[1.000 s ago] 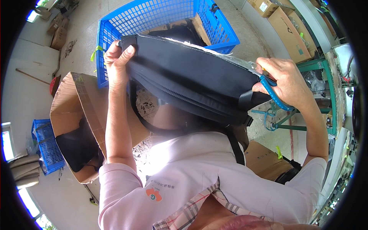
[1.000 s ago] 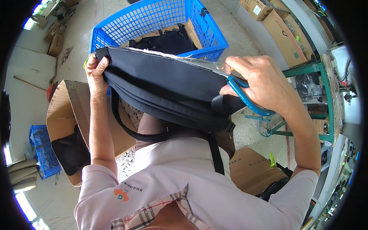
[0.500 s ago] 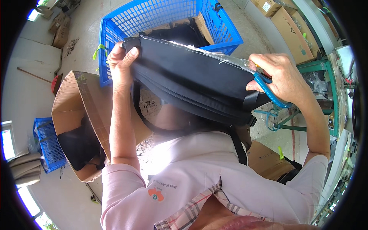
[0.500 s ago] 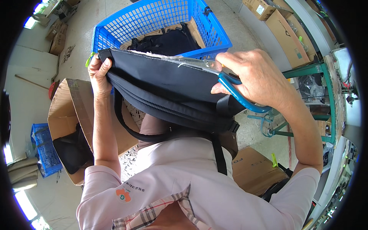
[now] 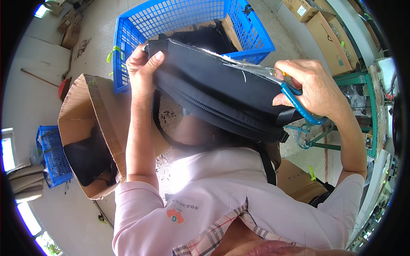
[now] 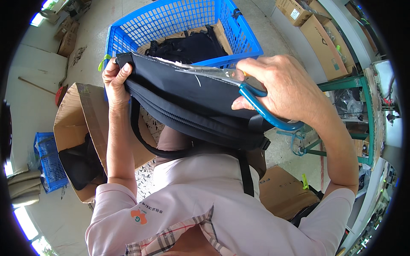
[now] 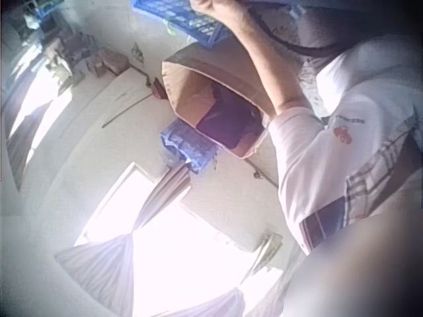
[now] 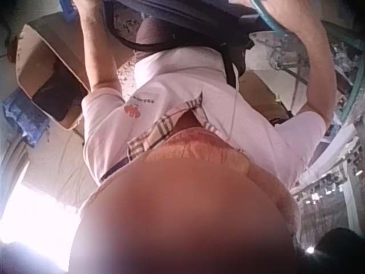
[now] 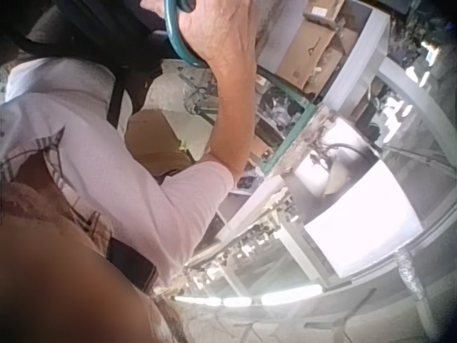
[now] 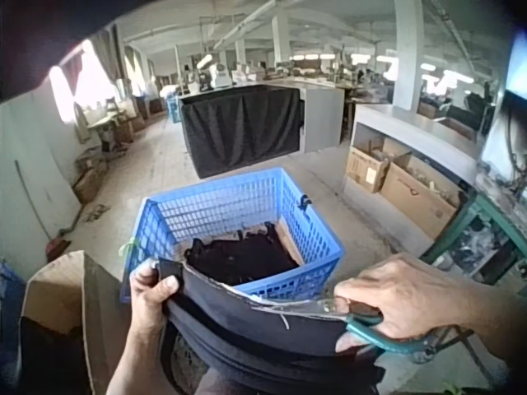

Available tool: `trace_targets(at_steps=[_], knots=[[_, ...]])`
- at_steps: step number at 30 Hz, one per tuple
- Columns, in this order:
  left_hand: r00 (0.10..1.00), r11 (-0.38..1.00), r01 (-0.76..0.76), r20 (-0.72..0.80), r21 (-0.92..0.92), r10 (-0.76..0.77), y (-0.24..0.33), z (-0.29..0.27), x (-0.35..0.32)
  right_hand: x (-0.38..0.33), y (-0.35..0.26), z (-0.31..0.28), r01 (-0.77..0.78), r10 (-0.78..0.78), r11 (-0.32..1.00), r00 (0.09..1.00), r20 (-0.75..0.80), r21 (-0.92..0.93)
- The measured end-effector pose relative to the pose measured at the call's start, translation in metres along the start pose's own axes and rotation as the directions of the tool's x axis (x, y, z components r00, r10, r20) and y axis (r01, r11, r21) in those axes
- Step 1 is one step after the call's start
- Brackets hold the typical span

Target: Using scissors to trim excess material or threads from black backpacks in a manufacturing or workshop setting.

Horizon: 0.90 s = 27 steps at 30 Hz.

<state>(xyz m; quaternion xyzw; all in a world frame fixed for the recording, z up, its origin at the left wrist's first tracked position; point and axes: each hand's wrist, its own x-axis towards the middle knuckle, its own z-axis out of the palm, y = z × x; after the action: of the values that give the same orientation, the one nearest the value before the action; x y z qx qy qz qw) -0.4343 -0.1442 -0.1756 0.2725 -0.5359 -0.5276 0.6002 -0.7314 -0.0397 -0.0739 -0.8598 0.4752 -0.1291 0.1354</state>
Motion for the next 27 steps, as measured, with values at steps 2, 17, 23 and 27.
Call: trace_targets(at_steps=[2, 17, 23, 27], knots=[[1.000, 1.000, 0.006, -0.004, 0.014, -0.006, -0.002, -0.004, -0.002, -0.001, -0.003, 0.001, -0.008, 0.008, 1.000, 1.000, 0.001, 0.017], [0.999, 1.000, -0.004, -0.038, 0.030, 0.005, 0.003, 0.001, -0.008, 0.005, -0.013, 0.008, -0.014, 0.016, 0.999, 0.998, -0.056, 0.030], [0.997, 0.998, 0.009, -0.072, 0.059, -0.005, 0.004, 0.005, -0.011, 0.003, -0.013, 0.015, -0.003, 0.011, 0.998, 0.994, -0.107, 0.070], [0.996, 0.997, 0.032, -0.079, 0.063, -0.027, 0.005, 0.011, -0.011, 0.000, -0.012, 0.015, 0.039, -0.037, 0.999, 0.988, -0.148, 0.016]])
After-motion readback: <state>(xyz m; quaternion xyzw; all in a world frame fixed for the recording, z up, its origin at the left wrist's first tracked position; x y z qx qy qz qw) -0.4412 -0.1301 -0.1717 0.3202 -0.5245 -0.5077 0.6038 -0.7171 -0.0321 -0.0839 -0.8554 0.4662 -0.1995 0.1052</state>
